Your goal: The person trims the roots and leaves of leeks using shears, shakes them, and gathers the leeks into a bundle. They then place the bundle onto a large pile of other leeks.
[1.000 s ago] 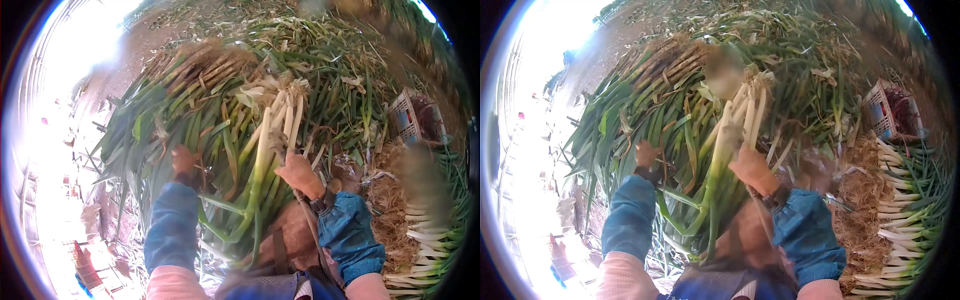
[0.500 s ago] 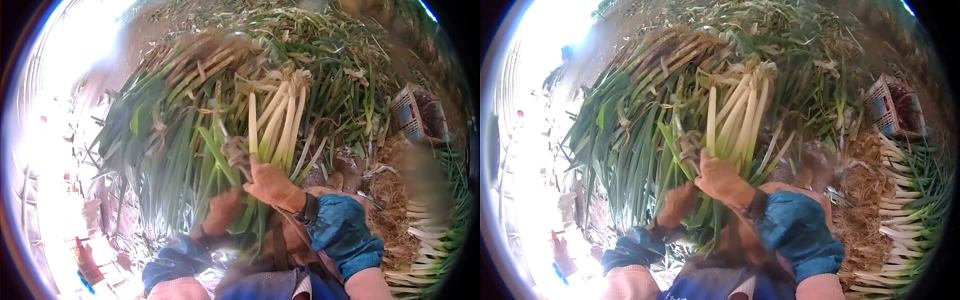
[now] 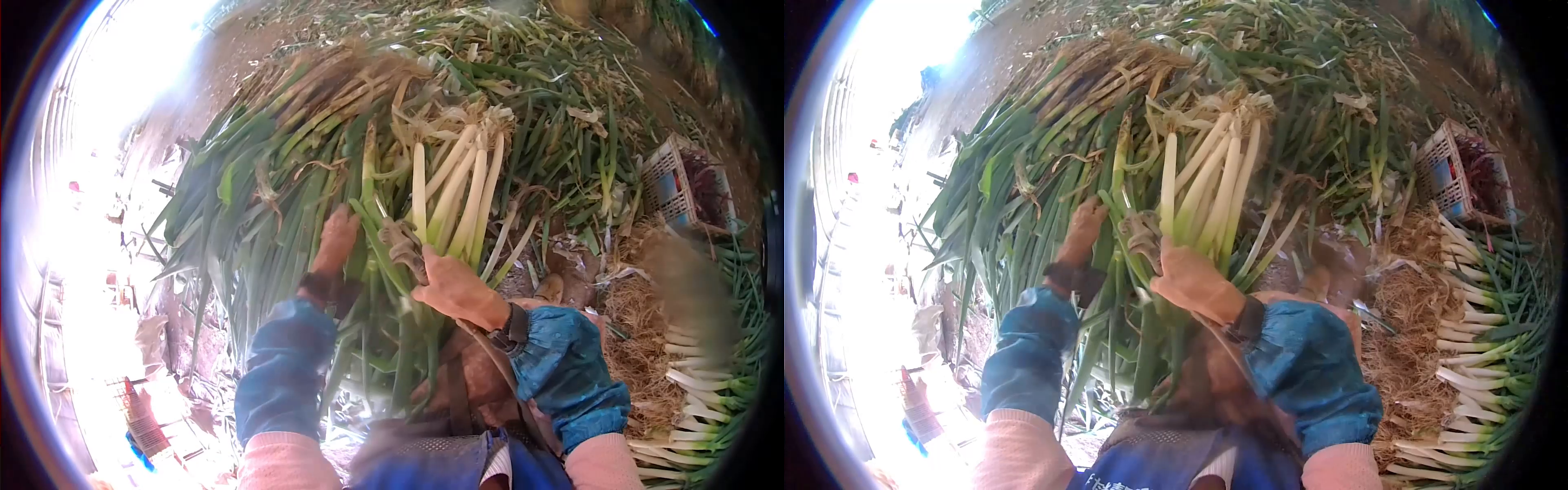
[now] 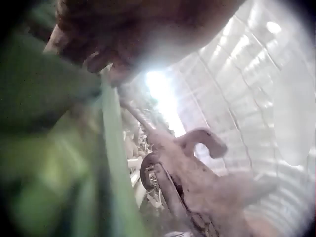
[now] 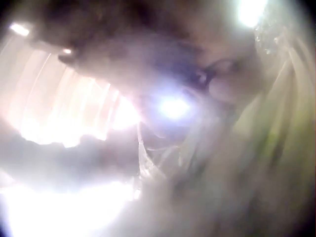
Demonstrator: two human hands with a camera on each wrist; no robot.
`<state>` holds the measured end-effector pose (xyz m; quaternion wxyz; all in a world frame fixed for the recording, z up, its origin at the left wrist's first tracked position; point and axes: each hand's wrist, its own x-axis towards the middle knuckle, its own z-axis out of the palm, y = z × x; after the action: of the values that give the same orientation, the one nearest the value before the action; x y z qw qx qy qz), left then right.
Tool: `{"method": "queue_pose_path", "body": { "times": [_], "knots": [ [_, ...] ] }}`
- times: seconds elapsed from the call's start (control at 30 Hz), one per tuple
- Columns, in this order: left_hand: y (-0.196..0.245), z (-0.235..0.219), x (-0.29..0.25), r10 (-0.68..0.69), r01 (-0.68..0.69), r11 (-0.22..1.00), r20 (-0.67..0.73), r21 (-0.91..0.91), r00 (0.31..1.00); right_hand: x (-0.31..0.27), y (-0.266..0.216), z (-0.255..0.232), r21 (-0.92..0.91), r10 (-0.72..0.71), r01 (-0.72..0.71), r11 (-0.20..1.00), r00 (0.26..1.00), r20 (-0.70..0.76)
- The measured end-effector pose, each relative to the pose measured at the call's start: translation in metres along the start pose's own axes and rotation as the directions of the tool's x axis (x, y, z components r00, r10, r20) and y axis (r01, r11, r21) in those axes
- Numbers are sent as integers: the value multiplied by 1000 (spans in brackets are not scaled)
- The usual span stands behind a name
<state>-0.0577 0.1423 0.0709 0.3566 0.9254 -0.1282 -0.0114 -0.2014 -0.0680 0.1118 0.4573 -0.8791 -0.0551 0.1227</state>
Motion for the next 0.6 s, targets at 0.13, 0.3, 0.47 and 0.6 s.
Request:
{"method": "queue_pose_path", "body": {
  "times": [0.13, 0.3, 0.47, 0.6],
  "knots": [
    [-44, 40, 6, -227, 248, 823, 105, -512, 968, -13, -3, -12, 26, 34, -36, 999, 996, 80],
    [-70, 46, 1, 394, -393, 918, 23, -48, 919, 0, 6, -6, 15, -24, 24, 1000, 999, 43],
    [-60, -5, 41, 640, -776, 519, 439, 358, 630, 9, 2, -17, 52, 139, -138, 989, 990, -12],
    [4, -65, 91, 32, -252, 648, 306, 719, 952, 2, -1, -20, 12, 37, -38, 999, 999, 29]
  ]
}}
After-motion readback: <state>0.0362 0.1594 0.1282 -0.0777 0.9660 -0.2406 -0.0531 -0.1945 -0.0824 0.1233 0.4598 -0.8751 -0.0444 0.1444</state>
